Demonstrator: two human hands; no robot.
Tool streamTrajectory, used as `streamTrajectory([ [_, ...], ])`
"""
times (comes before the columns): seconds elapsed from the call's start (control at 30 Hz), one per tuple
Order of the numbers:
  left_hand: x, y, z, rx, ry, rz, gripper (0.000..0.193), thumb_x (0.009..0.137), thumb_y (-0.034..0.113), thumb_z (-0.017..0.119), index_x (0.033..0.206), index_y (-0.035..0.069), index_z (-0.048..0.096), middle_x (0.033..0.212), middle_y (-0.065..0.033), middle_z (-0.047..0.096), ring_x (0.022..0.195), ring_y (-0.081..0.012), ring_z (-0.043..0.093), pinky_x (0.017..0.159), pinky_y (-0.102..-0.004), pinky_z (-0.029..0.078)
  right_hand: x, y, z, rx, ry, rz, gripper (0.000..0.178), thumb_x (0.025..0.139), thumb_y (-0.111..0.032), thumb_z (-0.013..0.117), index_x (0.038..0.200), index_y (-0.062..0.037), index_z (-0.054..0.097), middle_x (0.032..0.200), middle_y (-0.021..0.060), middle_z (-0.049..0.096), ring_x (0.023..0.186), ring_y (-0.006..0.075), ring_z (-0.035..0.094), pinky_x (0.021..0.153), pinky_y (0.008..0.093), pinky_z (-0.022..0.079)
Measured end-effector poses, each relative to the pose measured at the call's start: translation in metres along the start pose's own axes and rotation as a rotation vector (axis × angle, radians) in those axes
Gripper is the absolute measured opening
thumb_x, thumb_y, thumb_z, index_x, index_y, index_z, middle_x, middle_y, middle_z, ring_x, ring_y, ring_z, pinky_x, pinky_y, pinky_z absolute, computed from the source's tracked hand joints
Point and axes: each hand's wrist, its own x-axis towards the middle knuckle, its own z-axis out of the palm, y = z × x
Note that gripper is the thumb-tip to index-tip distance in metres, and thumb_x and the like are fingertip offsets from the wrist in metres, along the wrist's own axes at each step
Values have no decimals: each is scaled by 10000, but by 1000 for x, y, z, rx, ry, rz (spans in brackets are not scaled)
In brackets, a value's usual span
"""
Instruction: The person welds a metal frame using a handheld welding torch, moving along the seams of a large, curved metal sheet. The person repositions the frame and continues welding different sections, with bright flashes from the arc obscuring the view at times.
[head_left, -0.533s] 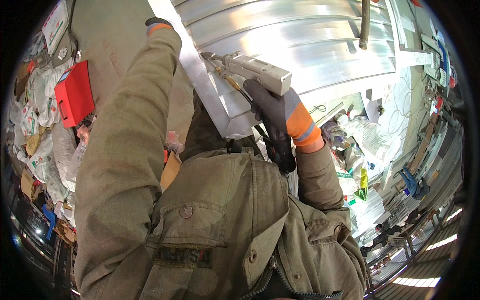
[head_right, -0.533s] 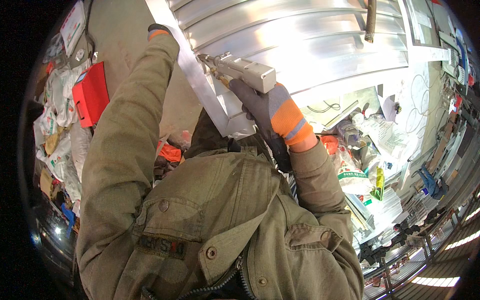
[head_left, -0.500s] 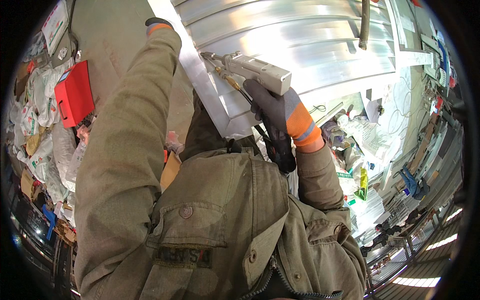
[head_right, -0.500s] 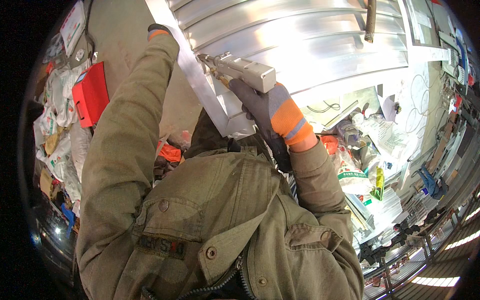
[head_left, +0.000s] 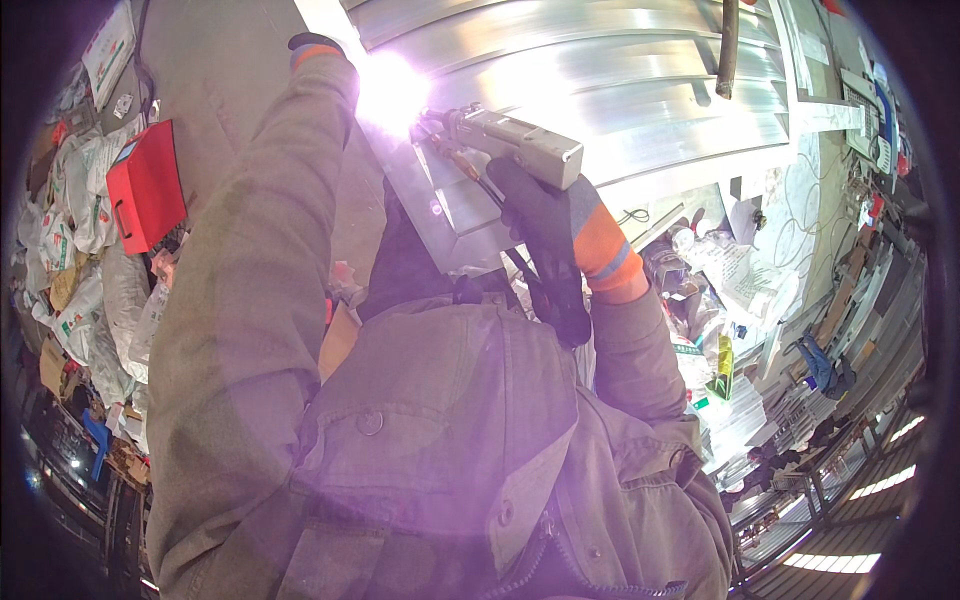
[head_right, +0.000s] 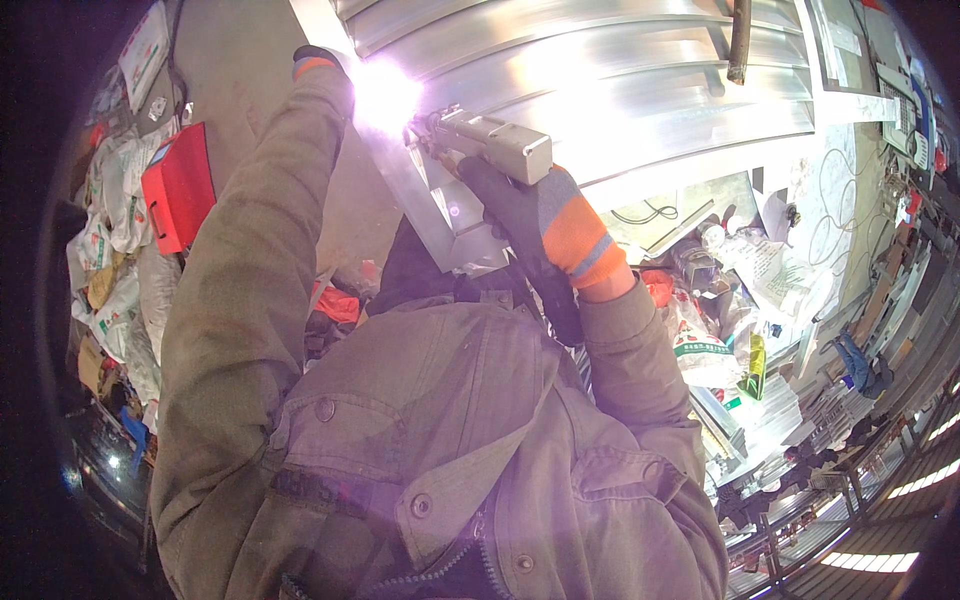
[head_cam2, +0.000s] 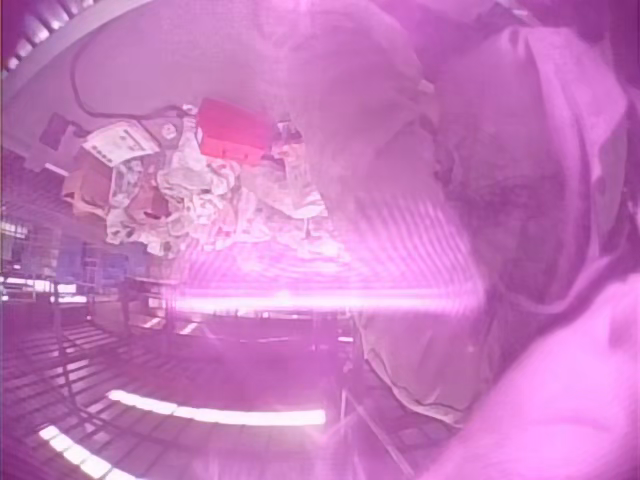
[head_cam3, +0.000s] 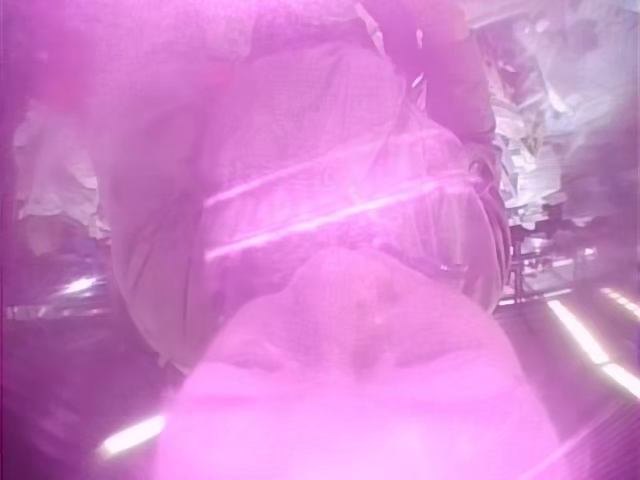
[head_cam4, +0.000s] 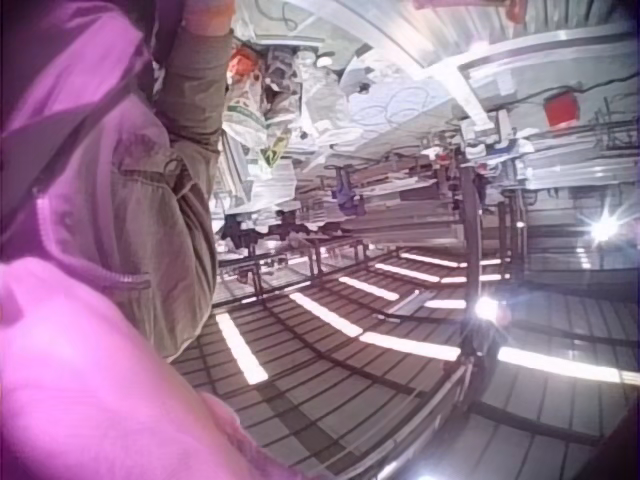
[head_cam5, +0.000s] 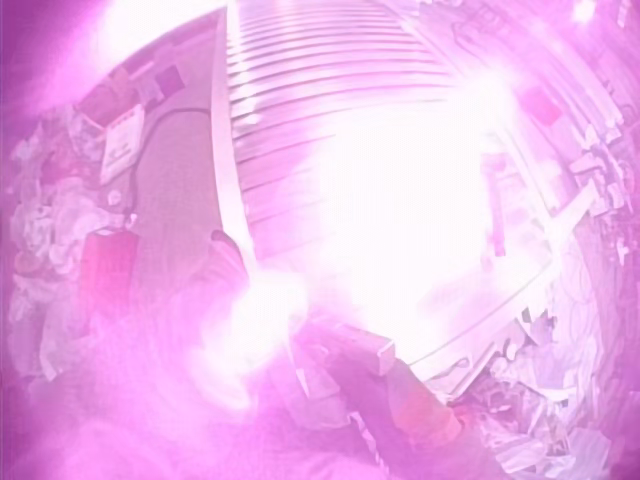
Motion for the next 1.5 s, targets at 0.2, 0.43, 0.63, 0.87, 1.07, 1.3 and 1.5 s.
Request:
streamTrajectory([
  [0.2, 3, 2, 1, 8, -4, -9, 382, 1133, 326, 524, 1304, 181, 834, 1333, -85, 826, 1185, -311, 796, 936, -484, 609, -5, -8, -7, -339, -104, -120, 297, 1123, -185, 650, 1381, -93, 764, 1237, 93, 782, 996, 242, 791, 816, 365, 651],
  [0.43, 3, 6, -2, 10, 0, -16, 389, 1140, 326, 513, 1306, 187, 836, 1342, -78, 826, 1193, -303, 795, 937, -481, 607, -9, -24, -6, -84, -86, 188, 328, 1167, -232, 594, 1403, -91, 773, 1238, 94, 820, 1042, 223, 811, 860, 352, 662],
  [0.63, 3, 3, -4, 11, -16, -21, 389, 1151, 343, 526, 1373, 184, 803, 1385, -74, 810, 1241, -300, 777, 983, -478, 604, -15, -19, -6, -264, -69, -74, 266, 1083, -154, 695, 1314, -30, 740, 948, 50, 701, 766, 165, 693, 639, 330, 560],
  [0.87, 3, 2, -5, 27, 1, -25, 386, 1150, 341, 530, 1373, 184, 804, 1387, -74, 809, 1244, -299, 776, 987, -480, 603, -36, -19, -6, 22, 37, 220, 369, 1111, -307, 709, 1341, -24, 767, 918, 122, 777, 795, 209, 747, 677, 380, 577],
  [1.07, 6, -4, -7, 35, 0, -24, 384, 1149, 339, 534, 1374, 184, 804, 1388, -73, 809, 1246, -298, 775, 990, -482, 602, -60, -19, -11, 57, 48, 394, 378, 1104, -307, 732, 1325, -3, 777, 1067, 183, 820, 961, 246, 784, 831, 392, 611],
  [1.3, 9, -4, -5, 48, -8, -24, 382, 1148, 337, 538, 1374, 184, 805, 1389, -73, 808, 1249, -298, 773, 994, -483, 601, -61, -4, -2, 129, 91, 297, 420, 1104, -326, 735, 1334, 24, 770, 1129, 187, 831, 1040, 253, 796, 895, 399, 614],
  [1.5, 10, -2, -3, 40, -14, -20, 379, 1147, 335, 542, 1374, 184, 806, 1390, -73, 808, 1251, -297, 772, 997, -485, 600, -54, 8, 0, -37, 38, 162, 428, 1103, -347, 733, 1317, 22, 773, 981, 131, 791, 864, 193, 753, 752, 368, 592],
])
